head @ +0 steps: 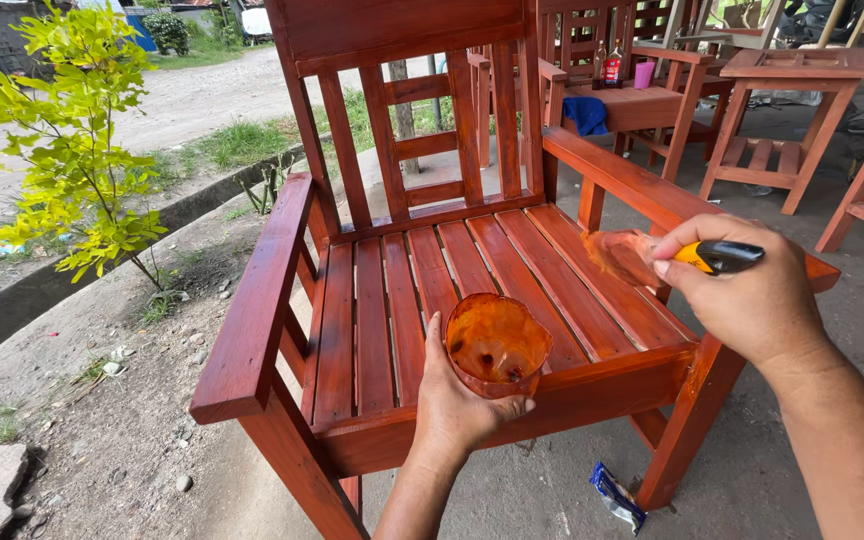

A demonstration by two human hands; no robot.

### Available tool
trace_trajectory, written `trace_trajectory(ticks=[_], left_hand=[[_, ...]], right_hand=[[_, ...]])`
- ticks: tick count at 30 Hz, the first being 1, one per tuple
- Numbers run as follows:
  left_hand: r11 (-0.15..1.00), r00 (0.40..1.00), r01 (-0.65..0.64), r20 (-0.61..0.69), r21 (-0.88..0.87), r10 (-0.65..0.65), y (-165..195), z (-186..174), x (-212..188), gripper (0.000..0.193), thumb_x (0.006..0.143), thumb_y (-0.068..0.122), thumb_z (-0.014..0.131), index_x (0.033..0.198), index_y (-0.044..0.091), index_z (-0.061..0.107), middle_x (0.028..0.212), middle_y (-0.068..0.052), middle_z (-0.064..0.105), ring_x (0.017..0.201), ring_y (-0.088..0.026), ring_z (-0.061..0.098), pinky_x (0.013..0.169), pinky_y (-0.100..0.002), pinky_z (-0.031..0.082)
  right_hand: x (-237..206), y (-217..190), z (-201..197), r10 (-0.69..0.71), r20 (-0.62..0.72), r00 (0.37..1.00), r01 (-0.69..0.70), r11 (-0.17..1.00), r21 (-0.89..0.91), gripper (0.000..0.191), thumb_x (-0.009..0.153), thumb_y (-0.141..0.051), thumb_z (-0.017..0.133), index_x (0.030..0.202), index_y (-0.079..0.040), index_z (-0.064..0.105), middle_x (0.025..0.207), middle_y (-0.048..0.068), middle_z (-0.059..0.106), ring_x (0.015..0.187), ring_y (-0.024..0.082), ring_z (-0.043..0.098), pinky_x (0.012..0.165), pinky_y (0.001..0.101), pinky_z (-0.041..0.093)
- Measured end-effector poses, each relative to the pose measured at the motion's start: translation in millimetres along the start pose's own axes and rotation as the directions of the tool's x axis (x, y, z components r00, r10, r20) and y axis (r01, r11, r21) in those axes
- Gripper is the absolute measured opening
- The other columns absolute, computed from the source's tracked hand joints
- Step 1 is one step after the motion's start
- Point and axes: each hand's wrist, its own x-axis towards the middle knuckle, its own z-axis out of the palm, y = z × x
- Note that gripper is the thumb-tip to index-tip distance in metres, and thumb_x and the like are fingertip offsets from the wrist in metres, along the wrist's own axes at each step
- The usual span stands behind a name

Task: The person applies reddish-brown stain to a wooden chair using a cloth, repeatedly dipping the cloth into a small container. The person then pours additional stain from a bottle into the container and continues applying stain to the chair's backrest and seat slats.

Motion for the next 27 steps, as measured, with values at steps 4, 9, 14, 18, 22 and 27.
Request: trace_trajectory(ticks=[4, 9, 14, 18, 22, 27], left_hand=[[0.99, 0.995, -0.038, -0.087, 0.136, 0.05, 25, 15, 30, 0.123, 0.044, 0.024, 0.106, 0.146, 0.014, 0.038, 0.14, -0.01, 0.05, 0.136, -0.027, 0.049, 0.116, -0.038, 0.044], [0.992, 0.99, 0.087, -0.121, 0.092, -0.076, 82, 14, 75, 0.133, 0.04, 0.021, 0.106, 0.152, 0.017, 0.035, 0.145, -0.009, 0.041, 0.135, -0.027, 0.048, 0.114, -0.036, 0.044], [0.998, 0.991, 0.063, -0.121, -0.001, -0.062, 143, -4, 106, 0.129, 0.041, 0.023, 0.104, 0.148, 0.008, 0.034, 0.142, -0.008, 0.049, 0.134, -0.025, 0.053, 0.114, -0.036, 0.046], [1.0, 0.996, 0.008, -0.091, 0.0, -0.008, 177, -12, 103, 0.131, 0.041, 0.018, 0.105, 0.15, 0.007, 0.034, 0.142, -0.01, 0.049, 0.133, -0.026, 0.052, 0.114, -0.036, 0.045], [0.992, 0.998, -0.042, -0.06, -0.123, 0.035, 226, -18, 85, 0.124, 0.043, 0.02, 0.103, 0.146, 0.005, 0.035, 0.139, -0.01, 0.053, 0.13, -0.025, 0.058, 0.112, -0.036, 0.049], [0.997, 0.997, -0.072, -0.027, 0.008, 0.072, 317, -30, 76, 0.121, 0.046, 0.022, 0.105, 0.146, 0.006, 0.039, 0.139, -0.013, 0.051, 0.132, -0.03, 0.053, 0.112, -0.041, 0.045]], right_hand=[[40, -31, -24, -0.2, 0.035, 0.979, 0.192, 0.967, 0.165, 0.011, 0.087, 0.001, 0.076, 0.095, -0.004, 0.072, 0.105, 0.007, 0.077, 0.099, 0.014, 0.074, 0.088, 0.0269, 0.058], [110, -76, -40, -0.07, 0.201, 0.977, 0.004, 0.951, 0.31, 0.015, 0.08, 0.001, 0.077, 0.093, -0.005, 0.073, 0.1, 0.007, 0.081, 0.094, 0.014, 0.078, 0.083, 0.0277, 0.063], [175, -116, -79, 0.016, 0.264, 0.964, -0.122, 0.913, 0.39, 0.015, 0.079, 0.002, 0.076, 0.092, -0.005, 0.074, 0.097, 0.008, 0.082, 0.088, 0.015, 0.078, 0.08, 0.0288, 0.064], [195, -143, -107, -0.016, 0.427, 0.904, -0.178, 0.894, 0.412, 0.013, 0.076, 0.004, 0.076, 0.085, -0.005, 0.075, 0.097, 0.007, 0.078, 0.091, 0.015, 0.077, 0.082, 0.0282, 0.06], [203, -182, -126, -0.018, 0.62, 0.784, -0.27, 0.89, 0.368, 0.011, 0.072, 0.006, 0.075, 0.077, -0.004, 0.077, 0.093, 0.003, 0.074, 0.082, 0.017, 0.076, 0.075, 0.0301, 0.059], [234, -228, -171, 0.006, 0.735, 0.678, -0.202, 0.963, 0.178, 0.016, 0.072, 0.004, 0.075, 0.084, -0.006, 0.074, 0.086, 0.001, 0.076, 0.09, 0.016, 0.072, 0.08, 0.0289, 0.059]])
